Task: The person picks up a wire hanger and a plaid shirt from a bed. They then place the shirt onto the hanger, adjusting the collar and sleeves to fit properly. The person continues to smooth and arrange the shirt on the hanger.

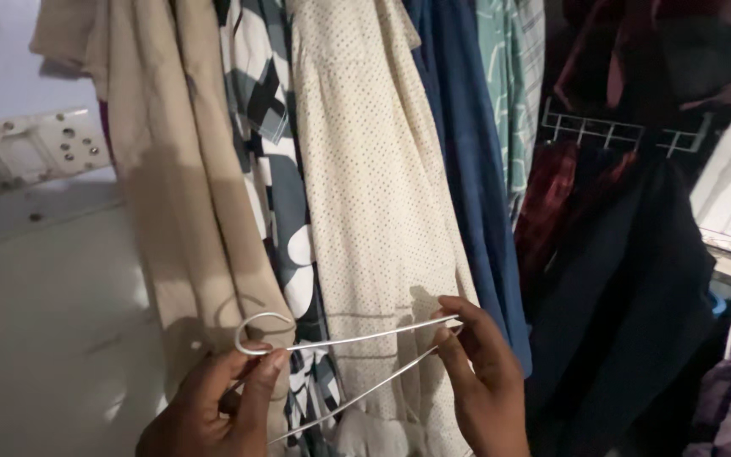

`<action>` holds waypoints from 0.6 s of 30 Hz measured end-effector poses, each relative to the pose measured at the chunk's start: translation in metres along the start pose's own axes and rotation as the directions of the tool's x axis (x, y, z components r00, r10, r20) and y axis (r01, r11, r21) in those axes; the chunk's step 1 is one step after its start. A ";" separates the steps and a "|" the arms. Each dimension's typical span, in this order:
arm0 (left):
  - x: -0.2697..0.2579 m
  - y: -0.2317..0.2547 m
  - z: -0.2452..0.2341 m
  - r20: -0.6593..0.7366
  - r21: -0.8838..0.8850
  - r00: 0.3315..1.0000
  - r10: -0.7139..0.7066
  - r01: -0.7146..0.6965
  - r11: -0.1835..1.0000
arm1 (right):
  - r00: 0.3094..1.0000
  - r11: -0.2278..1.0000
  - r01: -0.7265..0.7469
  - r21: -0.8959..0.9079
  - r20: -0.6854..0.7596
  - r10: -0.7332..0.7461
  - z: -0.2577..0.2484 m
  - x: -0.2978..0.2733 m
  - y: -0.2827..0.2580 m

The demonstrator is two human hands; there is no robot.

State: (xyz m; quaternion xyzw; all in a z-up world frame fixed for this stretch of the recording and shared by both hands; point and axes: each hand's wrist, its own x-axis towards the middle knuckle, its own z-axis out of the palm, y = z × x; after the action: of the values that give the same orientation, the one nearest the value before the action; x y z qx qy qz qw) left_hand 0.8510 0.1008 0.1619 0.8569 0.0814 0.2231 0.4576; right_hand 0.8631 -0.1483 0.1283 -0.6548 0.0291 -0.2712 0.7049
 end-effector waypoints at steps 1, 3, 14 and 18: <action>0.004 -0.001 0.001 0.000 0.001 1.000 0.024 -0.024 1.000 | 0.999 0.998 0.038 -0.047 0.003 -0.038 0.001 0.001 -0.003; 0.017 -0.001 0.006 0.002 -0.012 0.997 0.083 -0.083 0.997 | 0.992 0.981 0.126 -0.147 0.004 -0.126 0.003 0.006 -0.014; 0.069 -0.041 0.098 0.027 -0.471 0.998 0.064 -0.044 0.881 | 0.986 0.908 -0.034 -0.417 -0.165 -0.039 0.004 0.029 -0.056; 0.076 -0.029 0.099 -0.128 -0.502 0.982 0.140 -0.186 0.845 | 0.993 0.932 0.021 -0.363 -0.098 -0.061 -0.001 0.048 -0.055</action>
State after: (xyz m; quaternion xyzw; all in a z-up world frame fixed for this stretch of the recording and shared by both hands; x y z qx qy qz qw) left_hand 0.9650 0.0693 0.1140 0.6980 -0.0341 0.3116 0.6439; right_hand 0.8850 -0.1691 0.1950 -0.7581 0.1025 -0.3106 0.5642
